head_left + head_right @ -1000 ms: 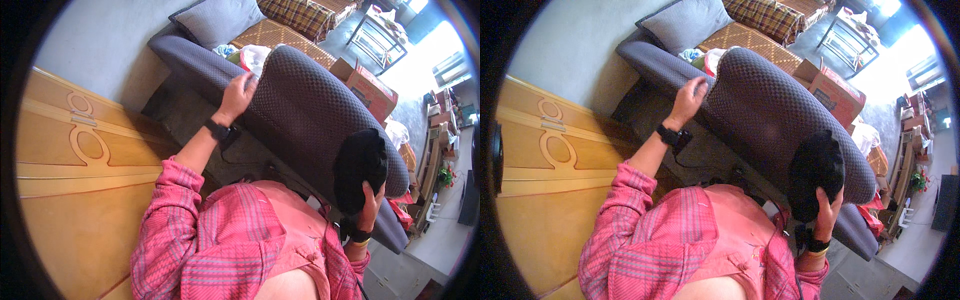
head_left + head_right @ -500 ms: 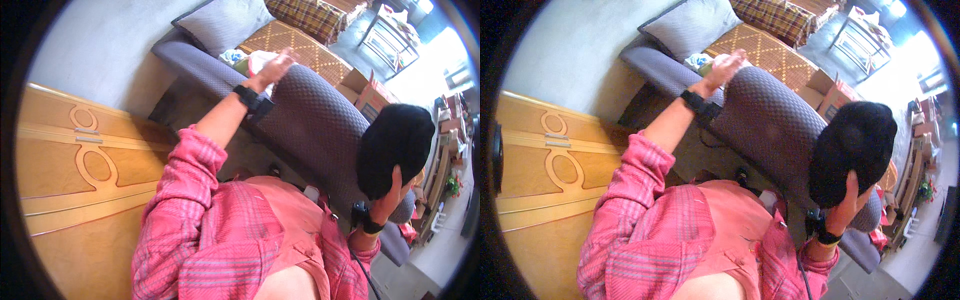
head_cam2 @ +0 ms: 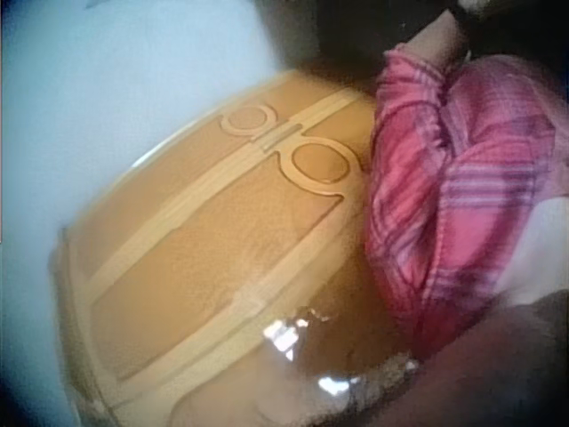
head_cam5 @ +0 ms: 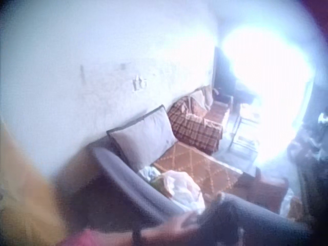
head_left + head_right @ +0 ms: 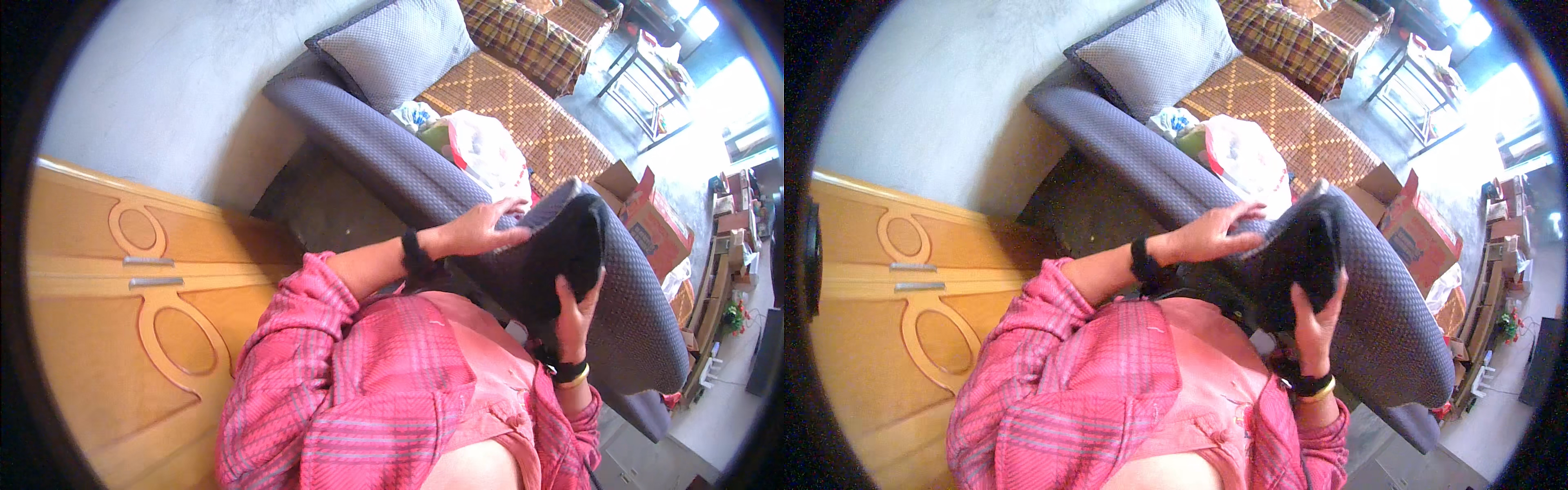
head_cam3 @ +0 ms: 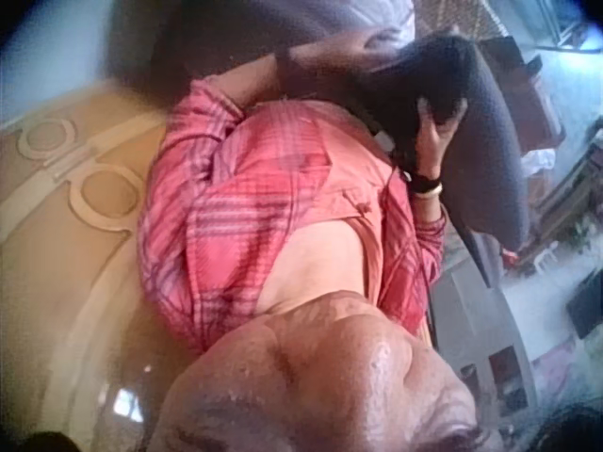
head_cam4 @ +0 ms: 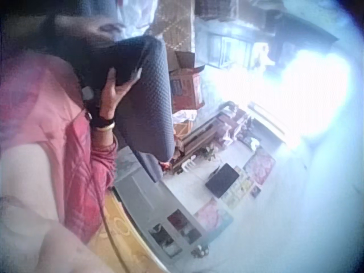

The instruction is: The person wipes a wardrobe door and a sofa armrest with a black cloth, then opens a cabinet and handles several red plastic bags inside. The person also moves a cardboard box on a table.

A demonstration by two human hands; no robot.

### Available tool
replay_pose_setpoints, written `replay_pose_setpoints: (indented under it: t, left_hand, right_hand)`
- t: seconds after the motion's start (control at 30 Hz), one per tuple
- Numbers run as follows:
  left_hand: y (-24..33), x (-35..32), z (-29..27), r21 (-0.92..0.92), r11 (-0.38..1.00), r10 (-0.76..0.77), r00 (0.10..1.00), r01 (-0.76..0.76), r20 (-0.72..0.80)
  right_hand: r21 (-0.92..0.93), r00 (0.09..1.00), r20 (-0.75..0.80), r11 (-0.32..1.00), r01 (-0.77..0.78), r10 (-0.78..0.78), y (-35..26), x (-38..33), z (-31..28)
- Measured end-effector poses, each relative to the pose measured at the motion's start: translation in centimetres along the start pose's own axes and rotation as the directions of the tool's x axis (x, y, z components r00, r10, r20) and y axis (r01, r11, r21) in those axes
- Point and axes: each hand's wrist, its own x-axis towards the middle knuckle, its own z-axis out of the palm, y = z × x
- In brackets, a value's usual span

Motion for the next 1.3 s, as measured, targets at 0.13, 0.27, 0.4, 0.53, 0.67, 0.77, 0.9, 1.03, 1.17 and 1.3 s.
replay_pose_setpoints:
  t: [0.13,0.27,0.4,0.53,0.67,0.77,0.9,1.03,1.17,1.3]
  left_hand:
    - [-1.7,-4.5,-6.1,-0.63,0.674,-0.21,0.918,0.386,0.337]
    - [-2.7,-6.4,-12.4,-0.797,0.501,-0.088,0.936,0.338,0.341]
    - [-3.9,-6.5,-17.8,-0.649,0.705,-0.254,0.956,0.286,0.145]
    - [-7.0,-5.1,-23.7,0.072,0.944,-0.268,0.877,0.321,-0.4]
    - [-11.2,-3.0,-25.7,0.614,0.685,-0.008,0.847,0.392,-0.532]
    - [-13.9,-1.4,-21.9,0.794,0.458,-0.039,0.902,0.399,-0.43]
    - [-15.0,-0.5,-12.6,0.873,0.447,-0.121,0.981,0.193,-0.155]
    - [-13.8,0.8,-10.3,0.871,0.475,-0.152,0.987,0.125,-0.059]
    - [-11.6,4.3,-10.2,0.819,0.561,-0.186,0.982,0.123,-0.021]
    - [-10.2,10.2,-6.3,0.599,0.792,0.109,0.993,-0.119,0.053]
  right_hand:
    - [0.315,0.97,0.126,0.919,-0.238,0.208,0.3,1.2,9.7]
    - [-0.042,0.935,0.33,0.991,-0.125,0.132,0.2,3.1,16.9]
    - [-0.644,0.896,0.4,0.637,0.423,-0.19,-3.7,6.8,14.8]
    - [-0.916,0.886,0.168,0.263,0.302,-0.432,-6.6,12.3,5.4]
    - [-0.969,0.995,-0.092,0.224,-0.099,0.045,-3.8,12.7,-1.1]
    - [-0.965,0.956,0.261,-0.019,0.261,-0.133,-2.7,10.2,-2.4]
    - [-0.989,0.971,0.099,0.09,0.121,-0.217,-3.6,1.6,0.1]
    - [-0.917,0.936,-0.03,0.382,0.114,-0.35,-3.3,-5.8,2.3]
    - [-0.88,0.948,-0.144,0.475,0.009,-0.284,-1.8,-8.7,2.6]
    - [-0.874,0.94,-0.158,0.487,0.01,-0.303,-1.3,-8.6,2.2]
